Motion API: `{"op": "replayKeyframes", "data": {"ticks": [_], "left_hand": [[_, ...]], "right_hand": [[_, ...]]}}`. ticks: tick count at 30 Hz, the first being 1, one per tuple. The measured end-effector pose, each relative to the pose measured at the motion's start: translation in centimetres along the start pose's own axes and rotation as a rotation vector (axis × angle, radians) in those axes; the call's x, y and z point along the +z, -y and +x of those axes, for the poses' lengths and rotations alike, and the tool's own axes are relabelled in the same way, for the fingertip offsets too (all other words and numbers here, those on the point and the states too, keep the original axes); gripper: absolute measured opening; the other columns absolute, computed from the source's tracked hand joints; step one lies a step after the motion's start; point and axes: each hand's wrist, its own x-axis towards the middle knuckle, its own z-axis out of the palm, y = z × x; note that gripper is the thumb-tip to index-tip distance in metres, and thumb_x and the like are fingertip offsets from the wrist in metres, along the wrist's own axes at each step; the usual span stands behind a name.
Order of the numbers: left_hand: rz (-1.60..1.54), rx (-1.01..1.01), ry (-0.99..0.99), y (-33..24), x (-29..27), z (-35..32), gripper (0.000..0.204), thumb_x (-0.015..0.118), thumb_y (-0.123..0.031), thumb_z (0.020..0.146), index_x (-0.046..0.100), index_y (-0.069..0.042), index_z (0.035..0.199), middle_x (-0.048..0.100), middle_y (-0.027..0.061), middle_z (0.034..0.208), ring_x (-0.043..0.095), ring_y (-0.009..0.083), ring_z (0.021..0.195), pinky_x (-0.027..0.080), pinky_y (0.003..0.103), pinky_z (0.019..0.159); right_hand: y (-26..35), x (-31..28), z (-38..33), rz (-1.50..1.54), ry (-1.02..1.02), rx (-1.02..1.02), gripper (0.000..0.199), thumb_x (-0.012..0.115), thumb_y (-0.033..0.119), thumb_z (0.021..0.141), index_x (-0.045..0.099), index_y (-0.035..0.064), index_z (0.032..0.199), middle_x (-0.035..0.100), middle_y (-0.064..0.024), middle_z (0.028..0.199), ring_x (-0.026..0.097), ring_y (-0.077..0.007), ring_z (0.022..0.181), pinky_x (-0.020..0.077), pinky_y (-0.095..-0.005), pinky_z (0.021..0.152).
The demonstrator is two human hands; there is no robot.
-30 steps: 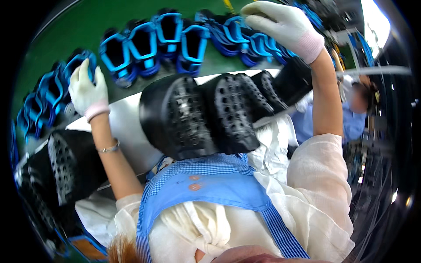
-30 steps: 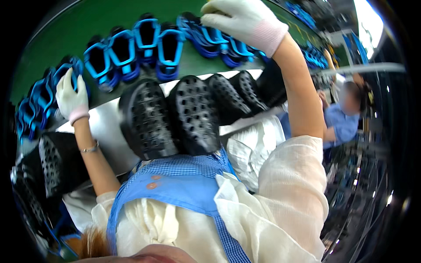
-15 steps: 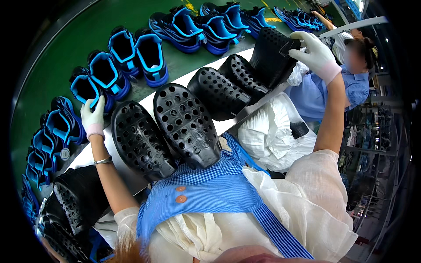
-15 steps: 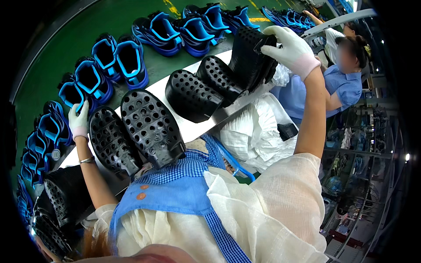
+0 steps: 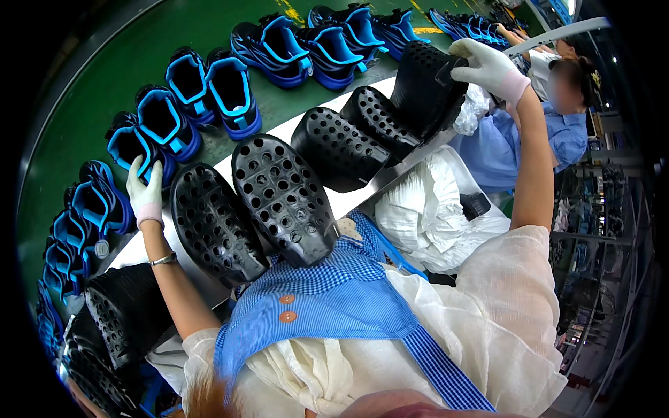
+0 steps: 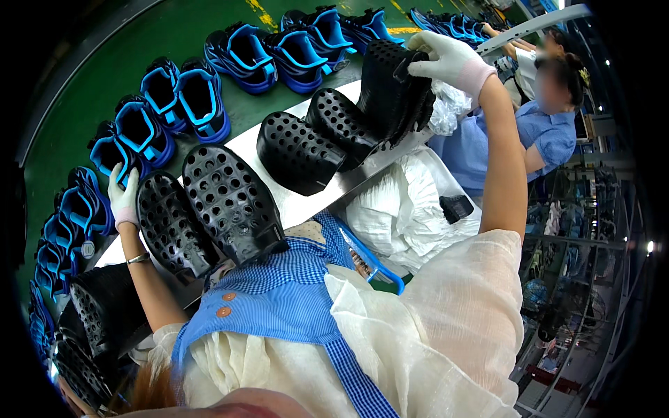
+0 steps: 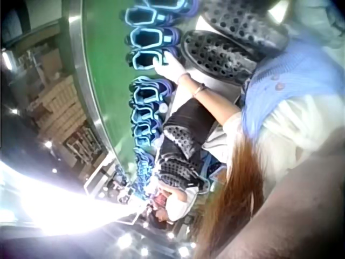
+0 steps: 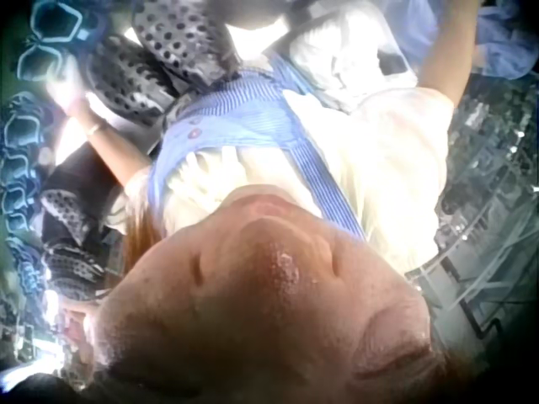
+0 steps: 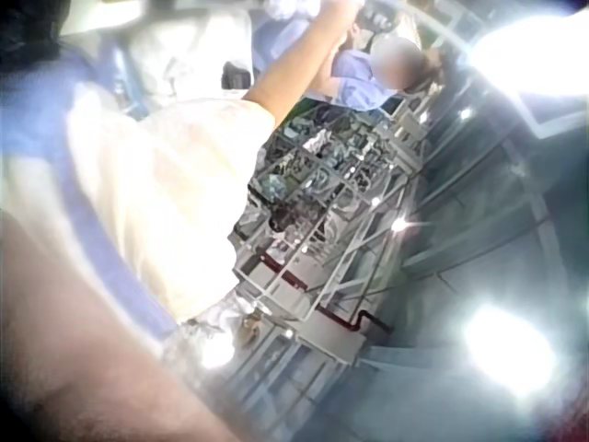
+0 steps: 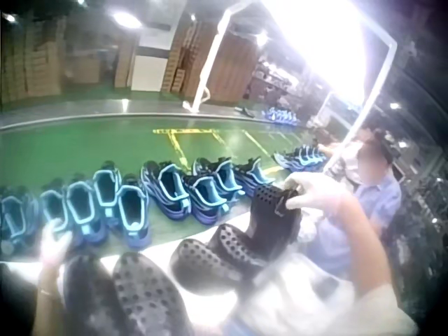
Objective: The person assembles shoes by picking up a black perforated component, placing it over a blue-and-black shoe upper on a conveyor belt, and pressing the pieces together before moving the shoe along the line.
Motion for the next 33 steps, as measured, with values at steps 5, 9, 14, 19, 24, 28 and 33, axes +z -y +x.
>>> {"op": "replayKeyframes", "data": {"ticks": [5, 9, 14, 19, 24, 28, 33], "left_hand": [[0.027, -0.098, 0.084, -0.4, -0.4, 0.1, 0.061, 0.067, -0.045, 0.080, 0.055, -0.010, 0.129, 0.056, 0.0158, 0.115, 0.052, 0.0268, 0.101, 0.041, 0.035, 0.091], [0.008, -0.120, 0.117, -0.2, -1.2, -0.2, 0.065, 0.068, -0.045, 0.080, 0.054, -0.007, 0.130, 0.054, 0.0086, 0.092, 0.048, 0.0186, 0.079, 0.042, 0.031, 0.076], [-0.003, -0.044, 0.053, 1.2, -2.6, -0.6, 0.062, 0.068, -0.043, 0.081, 0.054, -0.005, 0.129, 0.050, 0.0047, 0.081, 0.046, 0.0150, 0.073, 0.041, 0.028, 0.069], [-0.060, -0.025, 0.094, 0.5, -1.6, -0.5, 0.060, 0.067, -0.039, 0.083, 0.054, -0.003, 0.129, 0.050, 0.0029, 0.078, 0.045, 0.0125, 0.070, 0.040, 0.027, 0.066], [-0.267, -0.066, 0.017, 1.6, -2.5, -0.7, 0.058, 0.065, -0.037, 0.086, 0.052, -0.001, 0.130, 0.060, 0.0069, 0.093, 0.053, 0.0129, 0.080, 0.044, 0.027, 0.073], [-0.338, -0.016, -0.281, -1.6, -4.9, -0.8, 0.055, 0.062, -0.031, 0.091, 0.049, 0.008, 0.128, 0.058, 0.0183, 0.124, 0.057, 0.0220, 0.112, 0.044, 0.029, 0.094], [-1.107, 0.075, -0.045, -9.5, -6.6, -1.5, 0.055, 0.059, -0.034, 0.092, 0.046, 0.002, 0.132, 0.054, 0.0169, 0.128, 0.058, 0.0243, 0.108, 0.048, 0.035, 0.093]], "right_hand": [[0.2, -1.2, -0.5, -0.056, 0.052, -0.011, 0.038, 0.072, 0.022, 0.075, 0.061, 0.0017, 0.105, 0.063, -0.0076, 0.094, 0.060, -0.0173, 0.084, 0.0491, -0.0301, 0.079], [-0.3, -1.1, -0.7, -0.043, 0.074, 0.018, 0.038, 0.072, 0.020, 0.074, 0.060, 0.0009, 0.105, 0.062, -0.0072, 0.092, 0.060, -0.0166, 0.083, 0.0489, -0.0293, 0.079], [1.0, 0.2, -0.3, 0.011, 0.024, 0.059, 0.037, 0.072, 0.021, 0.074, 0.060, 0.0004, 0.103, 0.062, -0.0073, 0.090, 0.059, -0.0165, 0.082, 0.0486, -0.0291, 0.079], [0.4, -1.7, -1.3, -0.044, 0.089, 0.088, 0.030, 0.071, 0.009, 0.074, 0.055, 0.0001, 0.098, 0.054, 0.0006, 0.084, 0.052, -0.0069, 0.078, 0.0459, -0.0221, 0.071], [4.0, -3.7, -1.8, -0.057, -0.087, 0.060, 0.035, 0.074, 0.016, 0.075, 0.059, -0.0011, 0.101, 0.060, -0.0020, 0.086, 0.058, -0.0087, 0.076, 0.0487, -0.0234, 0.070], [9.8, -4.0, -0.6, 0.086, -0.175, -0.165, 0.043, 0.076, 0.013, 0.074, 0.057, -0.0016, 0.109, 0.061, -0.0032, 0.095, 0.060, -0.0111, 0.088, 0.0506, -0.0276, 0.080], [20.8, -0.4, 2.2, 0.131, -0.104, -0.548, 0.052, 0.075, 0.003, 0.064, 0.057, -0.0013, 0.112, 0.060, -0.0054, 0.104, 0.058, -0.0153, 0.100, 0.0438, -0.0306, 0.095]]}}
